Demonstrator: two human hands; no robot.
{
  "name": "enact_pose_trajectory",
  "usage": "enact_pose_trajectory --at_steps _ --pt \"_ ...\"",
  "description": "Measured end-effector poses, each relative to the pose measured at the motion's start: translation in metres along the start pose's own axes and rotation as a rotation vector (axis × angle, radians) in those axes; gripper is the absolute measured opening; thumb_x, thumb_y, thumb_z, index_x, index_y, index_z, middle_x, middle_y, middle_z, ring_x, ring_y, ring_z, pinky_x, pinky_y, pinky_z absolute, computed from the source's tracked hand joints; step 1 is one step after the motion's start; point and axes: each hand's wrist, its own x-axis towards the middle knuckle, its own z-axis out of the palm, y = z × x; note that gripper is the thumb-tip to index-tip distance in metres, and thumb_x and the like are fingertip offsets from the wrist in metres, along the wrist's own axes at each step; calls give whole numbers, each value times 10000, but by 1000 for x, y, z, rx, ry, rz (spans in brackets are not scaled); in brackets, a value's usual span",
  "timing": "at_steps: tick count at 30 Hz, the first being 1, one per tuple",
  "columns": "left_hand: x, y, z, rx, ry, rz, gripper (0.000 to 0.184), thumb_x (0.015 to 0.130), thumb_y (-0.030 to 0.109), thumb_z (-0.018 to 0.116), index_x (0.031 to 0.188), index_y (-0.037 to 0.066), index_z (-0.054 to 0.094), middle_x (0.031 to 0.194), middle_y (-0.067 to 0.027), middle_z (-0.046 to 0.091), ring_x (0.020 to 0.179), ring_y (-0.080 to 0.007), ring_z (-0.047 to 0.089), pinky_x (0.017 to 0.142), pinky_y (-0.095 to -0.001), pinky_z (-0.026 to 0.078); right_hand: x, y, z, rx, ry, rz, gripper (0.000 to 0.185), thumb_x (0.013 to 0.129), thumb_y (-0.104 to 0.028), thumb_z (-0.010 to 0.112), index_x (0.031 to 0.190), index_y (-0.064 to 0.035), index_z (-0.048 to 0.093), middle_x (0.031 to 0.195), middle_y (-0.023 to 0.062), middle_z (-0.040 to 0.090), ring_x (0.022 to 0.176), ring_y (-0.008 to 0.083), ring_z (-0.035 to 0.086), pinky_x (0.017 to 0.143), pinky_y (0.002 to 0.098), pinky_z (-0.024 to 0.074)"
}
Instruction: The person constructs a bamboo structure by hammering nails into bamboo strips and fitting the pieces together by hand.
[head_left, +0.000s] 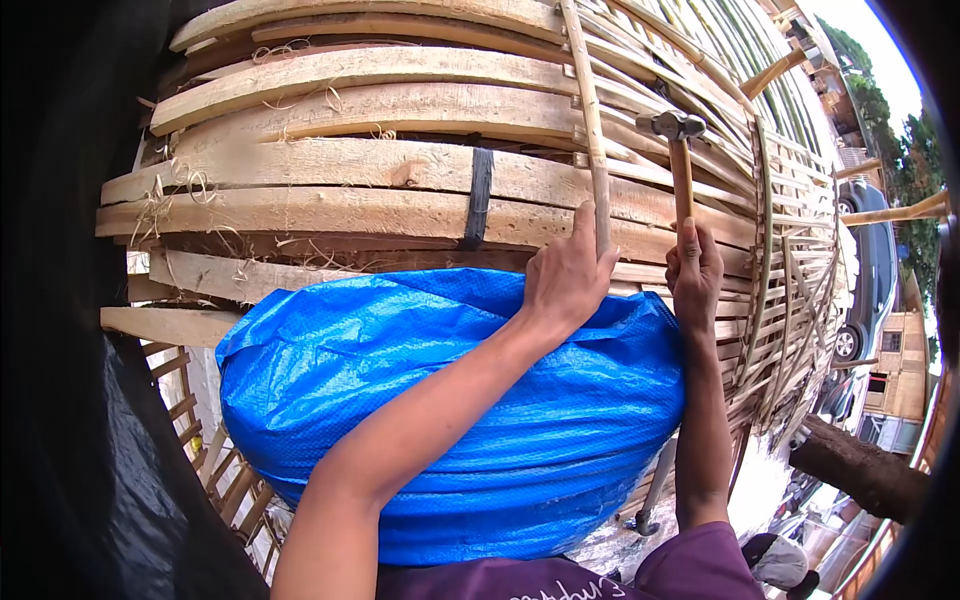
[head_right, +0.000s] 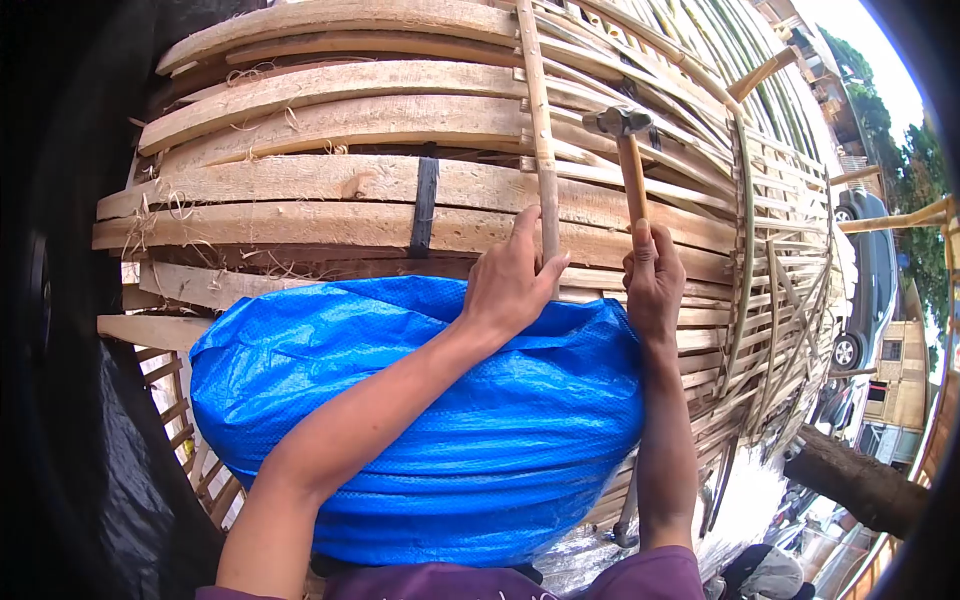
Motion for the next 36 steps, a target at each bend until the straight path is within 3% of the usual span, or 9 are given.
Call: enact_pose_trajectory --at_steps 6,12,14,17,21,27,33,36 --pt "3 -7 -1 19 31 -24 623 861 261 662 1362 26 375 704 -185 663 714 -404 656 679 -501 504 -3 5 -3 75 -18 19 304 1017 -336 506 1019 -44 592 570 -76 382 480 2 327 409 208 243" --pt "0 -8 -3 16 49 8 817 876 253 643 1517 130 151 720 -200 659 693 -436 638 657 -528 491 -5 9 -5 -6 -44 0 310 1014 -322 518 1024 -24 602 581 -69 397 496 8 342 424 216 259" --pt "5 -13 -4 119 -60 39 869 897 258 605 1542 174 30 756 -243 658 720 -469 632 689 -556 486 -6 9 -3 -37 -48 -7 309 1012 -316 523 1022 -18 606 586 -67 397 505 12 343 434 221 264" --pt "5 -5 -15 193 -140 -46 863 910 261 576 1542 193 -8 785 -283 653 762 -489 630 739 -574 481 -5 9 -4 -134 -66 -31 309 1006 -310 537 1001 -10 612 591 -54 398 529 32 354 459 242 280" --pt "5 -8 -18 170 -135 -32 846 906 274 579 1544 209 26 790 -295 651 793 -495 634 789 -579 478 -7 9 -1 -190 -73 -60 324 999 -318 548 970 -2 611 596 -39 406 554 53 365 478 261 294" --pt "6 -12 -22 266 -147 -24 835 896 263 603 1543 172 84 833 -292 660 818 -474 646 779 -560 493 -6 6 1 -285 -60 -110 314 1005 -317 532 1012 -11 606 585 13 436 541 84 391 477 301 319" --pt "6 -5 -27 345 -161 -22 830 891 266 615 1541 145 113 815 -285 661 804 -466 654 757 -556 500 0 -11 11 -470 -109 -191 296 1007 -313 518 1089 -39 594 548 97 444 495 173 419 478 375 331" --pt "7 -5 -28 338 -176 -24 829 891 274 619 1539 131 121 804 -285 658 790 -464 656 744 -552 505 11 -16 8 -444 -85 -222 312 1007 -332 514 1097 -44 595 548 90 439 499 165 413 478 371 323"
